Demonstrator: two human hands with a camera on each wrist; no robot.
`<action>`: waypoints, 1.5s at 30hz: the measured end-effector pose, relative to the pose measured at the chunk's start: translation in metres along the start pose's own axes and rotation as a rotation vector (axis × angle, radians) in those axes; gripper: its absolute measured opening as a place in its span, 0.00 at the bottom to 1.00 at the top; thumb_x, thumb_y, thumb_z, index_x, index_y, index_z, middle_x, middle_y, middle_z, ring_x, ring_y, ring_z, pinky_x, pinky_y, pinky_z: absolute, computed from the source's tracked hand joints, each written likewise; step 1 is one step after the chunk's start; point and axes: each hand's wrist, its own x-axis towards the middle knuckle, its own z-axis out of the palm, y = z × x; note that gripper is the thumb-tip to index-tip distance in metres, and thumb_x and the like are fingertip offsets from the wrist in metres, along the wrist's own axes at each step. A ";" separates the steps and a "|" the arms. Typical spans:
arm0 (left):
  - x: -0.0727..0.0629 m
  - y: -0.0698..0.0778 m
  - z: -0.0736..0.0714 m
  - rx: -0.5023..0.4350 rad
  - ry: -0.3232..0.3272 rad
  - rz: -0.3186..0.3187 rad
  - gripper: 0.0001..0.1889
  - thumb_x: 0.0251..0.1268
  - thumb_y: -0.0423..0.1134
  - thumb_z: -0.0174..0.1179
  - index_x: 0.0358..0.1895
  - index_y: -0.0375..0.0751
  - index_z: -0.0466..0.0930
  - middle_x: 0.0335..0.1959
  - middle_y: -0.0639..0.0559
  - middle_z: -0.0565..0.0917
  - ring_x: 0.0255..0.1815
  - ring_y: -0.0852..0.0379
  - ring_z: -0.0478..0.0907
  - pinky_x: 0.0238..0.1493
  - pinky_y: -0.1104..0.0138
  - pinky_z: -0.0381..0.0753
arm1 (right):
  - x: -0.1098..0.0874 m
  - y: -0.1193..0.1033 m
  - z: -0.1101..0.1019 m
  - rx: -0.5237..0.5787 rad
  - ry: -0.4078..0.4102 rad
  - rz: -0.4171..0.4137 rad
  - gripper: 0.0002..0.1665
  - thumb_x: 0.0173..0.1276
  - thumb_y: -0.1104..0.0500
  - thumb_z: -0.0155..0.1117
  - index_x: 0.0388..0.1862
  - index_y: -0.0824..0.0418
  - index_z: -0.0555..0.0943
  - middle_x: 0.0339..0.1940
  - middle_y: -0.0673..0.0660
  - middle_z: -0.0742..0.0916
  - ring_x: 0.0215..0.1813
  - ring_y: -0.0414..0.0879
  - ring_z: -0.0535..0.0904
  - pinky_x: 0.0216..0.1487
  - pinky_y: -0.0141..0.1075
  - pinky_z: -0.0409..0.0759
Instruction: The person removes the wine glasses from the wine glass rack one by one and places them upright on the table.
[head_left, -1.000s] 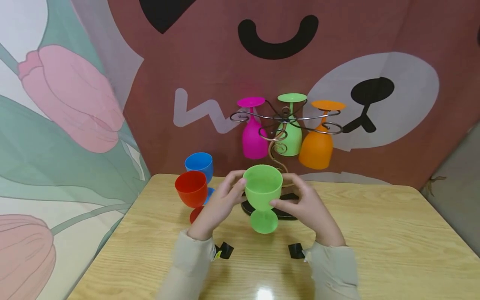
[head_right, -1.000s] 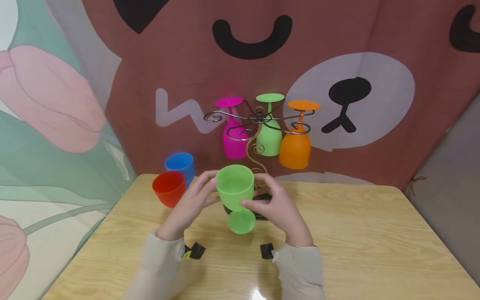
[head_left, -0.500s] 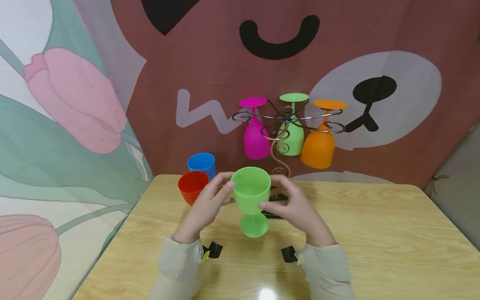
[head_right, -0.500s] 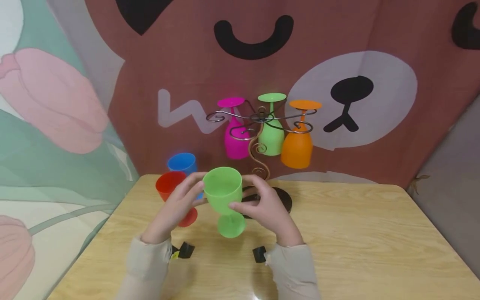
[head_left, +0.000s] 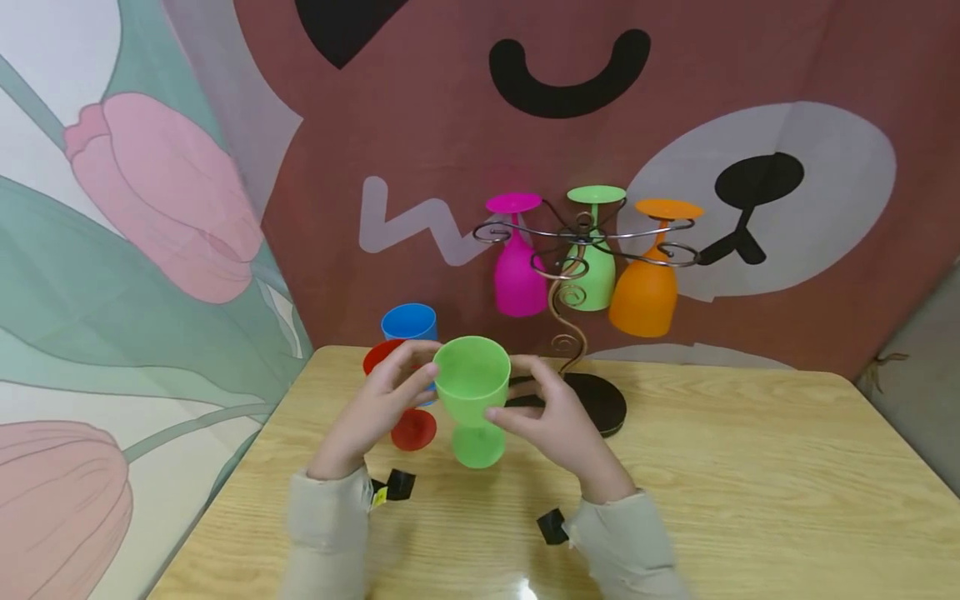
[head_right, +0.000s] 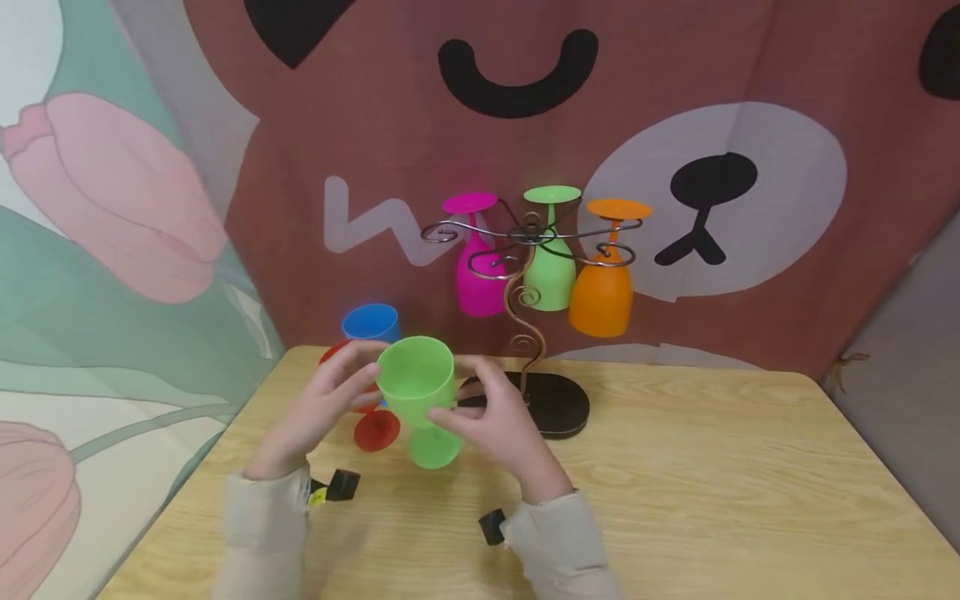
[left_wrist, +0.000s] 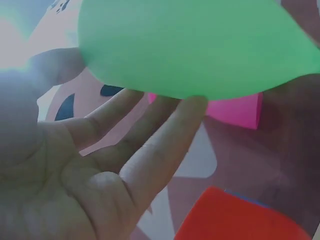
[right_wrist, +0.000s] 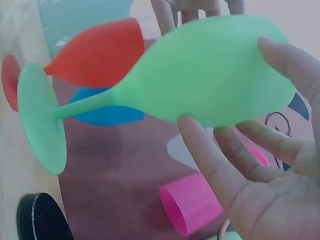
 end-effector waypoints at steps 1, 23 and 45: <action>-0.001 0.000 -0.002 0.002 -0.008 0.001 0.19 0.80 0.42 0.53 0.68 0.43 0.71 0.61 0.43 0.76 0.61 0.43 0.77 0.59 0.52 0.82 | 0.000 0.000 0.003 0.000 0.000 0.000 0.37 0.63 0.60 0.76 0.69 0.55 0.72 0.61 0.60 0.77 0.56 0.56 0.78 0.52 0.38 0.86; -0.025 -0.009 -0.047 0.065 -0.095 -0.133 0.16 0.80 0.39 0.53 0.63 0.39 0.70 0.60 0.40 0.76 0.60 0.39 0.76 0.54 0.51 0.85 | 0.000 0.002 0.059 0.085 0.006 0.148 0.38 0.62 0.57 0.78 0.68 0.58 0.71 0.64 0.61 0.74 0.58 0.57 0.77 0.52 0.43 0.86; -0.044 -0.013 -0.076 0.145 -0.089 -0.151 0.15 0.79 0.35 0.52 0.62 0.33 0.74 0.60 0.35 0.76 0.56 0.38 0.79 0.48 0.58 0.87 | -0.008 0.013 0.108 0.155 0.000 0.167 0.33 0.65 0.56 0.75 0.65 0.56 0.70 0.61 0.55 0.75 0.56 0.54 0.75 0.51 0.43 0.85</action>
